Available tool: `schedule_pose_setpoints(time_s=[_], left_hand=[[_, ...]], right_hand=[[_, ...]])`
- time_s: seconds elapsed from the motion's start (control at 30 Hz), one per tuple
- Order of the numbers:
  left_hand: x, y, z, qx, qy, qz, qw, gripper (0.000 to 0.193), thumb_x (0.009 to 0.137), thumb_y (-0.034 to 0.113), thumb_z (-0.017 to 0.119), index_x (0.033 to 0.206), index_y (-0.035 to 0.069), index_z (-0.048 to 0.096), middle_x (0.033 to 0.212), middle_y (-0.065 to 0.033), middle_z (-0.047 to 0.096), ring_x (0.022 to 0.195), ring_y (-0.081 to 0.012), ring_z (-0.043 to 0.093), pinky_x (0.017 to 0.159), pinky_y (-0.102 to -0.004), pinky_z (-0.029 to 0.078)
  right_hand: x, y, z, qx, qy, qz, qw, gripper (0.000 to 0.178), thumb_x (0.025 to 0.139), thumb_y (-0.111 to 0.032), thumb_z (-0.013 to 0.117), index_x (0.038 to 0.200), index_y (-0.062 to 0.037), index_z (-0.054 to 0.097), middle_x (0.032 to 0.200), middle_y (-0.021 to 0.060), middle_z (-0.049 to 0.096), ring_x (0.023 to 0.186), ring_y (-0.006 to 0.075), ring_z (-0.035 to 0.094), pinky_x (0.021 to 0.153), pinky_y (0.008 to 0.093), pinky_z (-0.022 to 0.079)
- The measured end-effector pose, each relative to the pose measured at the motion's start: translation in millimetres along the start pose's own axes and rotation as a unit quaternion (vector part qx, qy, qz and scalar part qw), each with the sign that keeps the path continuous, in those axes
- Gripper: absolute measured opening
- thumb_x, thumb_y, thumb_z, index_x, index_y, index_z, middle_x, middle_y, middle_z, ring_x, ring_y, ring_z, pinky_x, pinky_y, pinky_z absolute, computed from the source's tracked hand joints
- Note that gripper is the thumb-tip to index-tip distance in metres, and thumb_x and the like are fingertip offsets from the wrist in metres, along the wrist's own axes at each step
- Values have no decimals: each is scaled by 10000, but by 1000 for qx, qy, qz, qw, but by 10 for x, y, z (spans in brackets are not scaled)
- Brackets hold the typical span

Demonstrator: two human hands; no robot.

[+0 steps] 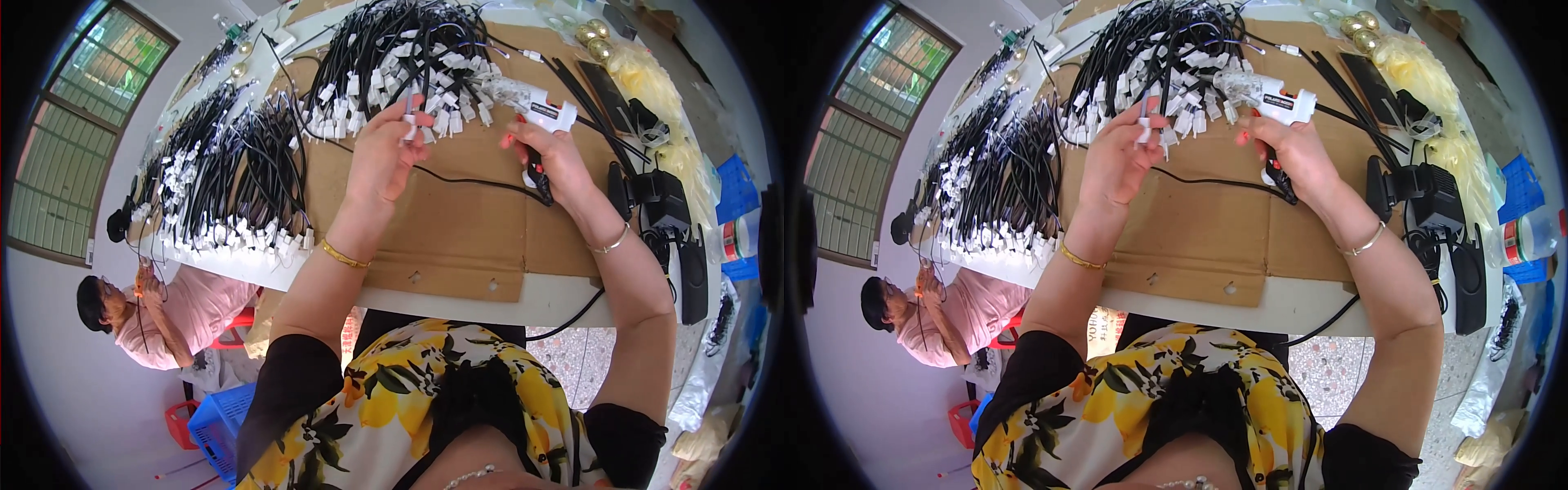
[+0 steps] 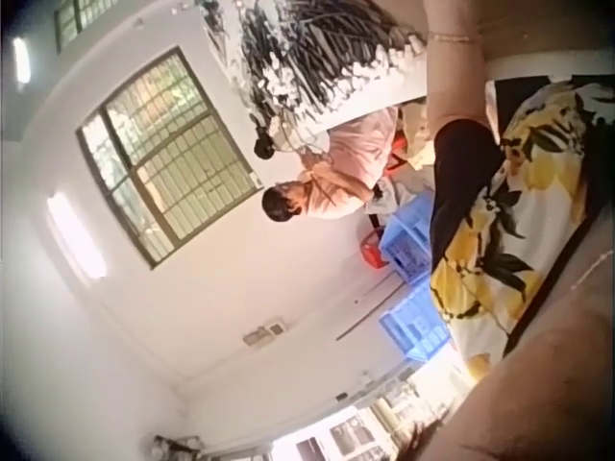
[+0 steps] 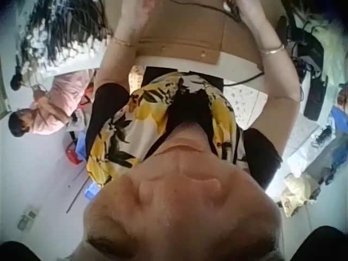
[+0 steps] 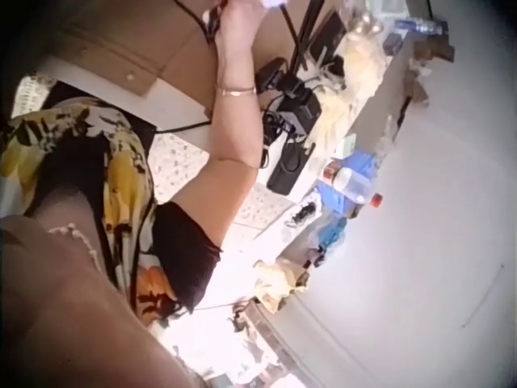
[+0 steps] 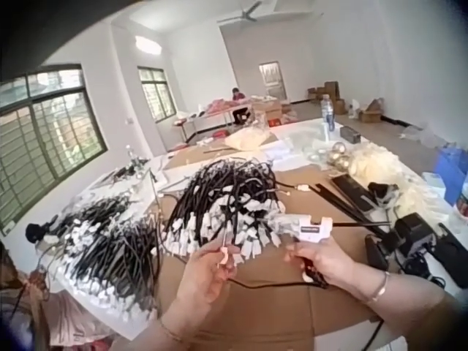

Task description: Applying hot glue to wire connectors to secure them on a workbench.

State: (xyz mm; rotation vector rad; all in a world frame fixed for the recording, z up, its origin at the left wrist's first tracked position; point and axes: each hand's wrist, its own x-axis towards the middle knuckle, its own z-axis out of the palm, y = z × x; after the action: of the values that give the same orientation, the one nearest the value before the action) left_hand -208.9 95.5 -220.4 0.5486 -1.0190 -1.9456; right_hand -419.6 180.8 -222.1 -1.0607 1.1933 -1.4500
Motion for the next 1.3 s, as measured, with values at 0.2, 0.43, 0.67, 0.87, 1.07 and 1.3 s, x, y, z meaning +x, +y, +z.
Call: schedule_pose_setpoints(time_s=[0.2, 0.43, 0.67, 0.87, 1.07, 1.3], left_hand=[[-60, -37, 69, 130, -59, 76, 987, 324, 854, 3, 391, 1170, 36, 456, 1021, -111, 567, 823, -170, 584, 636, -250, 468], [-29, -83, -66, 118, -12, 50, 992, 269, 862, 2, 387, 1115, -23, 474, 966, -132, 574, 810, -228, 599, 704, -299, 512], [-2, -189, -125, 129, -24, 64, 989, 253, 845, -17, 416, 1086, -28, 492, 958, -136, 576, 820, -229, 599, 718, -300, 511], [-14, -213, -136, 158, 9, 82, 984, 251, 833, -9, 454, 1078, -6, 510, 941, -116, 595, 765, -165, 592, 662, -263, 504], [-26, -223, -106, 114, 13, 107, 988, 222, 800, -45, 494, 1017, -13, 529, 916, -108, 607, 732, -131, 586, 639, -248, 501], [-32, -203, -47, 223, 42, 179, 957, 250, 783, -76, 501, 1023, -22, 452, 929, -141, 603, 746, -170, 601, 681, -279, 516]], right_hand=[[-62, -81, 82, -21, -14, -38, 999, 131, 761, -161, 548, 750, -31, 543, 673, 45, 575, 527, 63, 421, 495, 200, 337], [-127, -66, 120, -55, -44, -36, 997, 111, 749, -132, 526, 754, -22, 542, 694, 52, 571, 535, 56, 418, 501, 201, 342], [-185, -43, 202, -138, -78, -27, 987, 77, 726, -125, 568, 757, -55, 560, 698, 9, 571, 582, 47, 461, 518, 196, 383], [-188, -10, 201, -138, -76, -15, 987, 78, 732, -130, 576, 768, -60, 573, 704, -2, 575, 581, 42, 459, 514, 191, 381], [-174, -26, 196, -140, -68, -10, 988, 70, 735, -121, 578, 773, -62, 576, 700, -7, 575, 585, 40, 460, 514, 187, 377], [-163, -66, 210, -162, -67, -14, 984, 73, 720, -102, 557, 770, -49, 564, 702, -12, 572, 609, 40, 463, 529, 189, 374]])
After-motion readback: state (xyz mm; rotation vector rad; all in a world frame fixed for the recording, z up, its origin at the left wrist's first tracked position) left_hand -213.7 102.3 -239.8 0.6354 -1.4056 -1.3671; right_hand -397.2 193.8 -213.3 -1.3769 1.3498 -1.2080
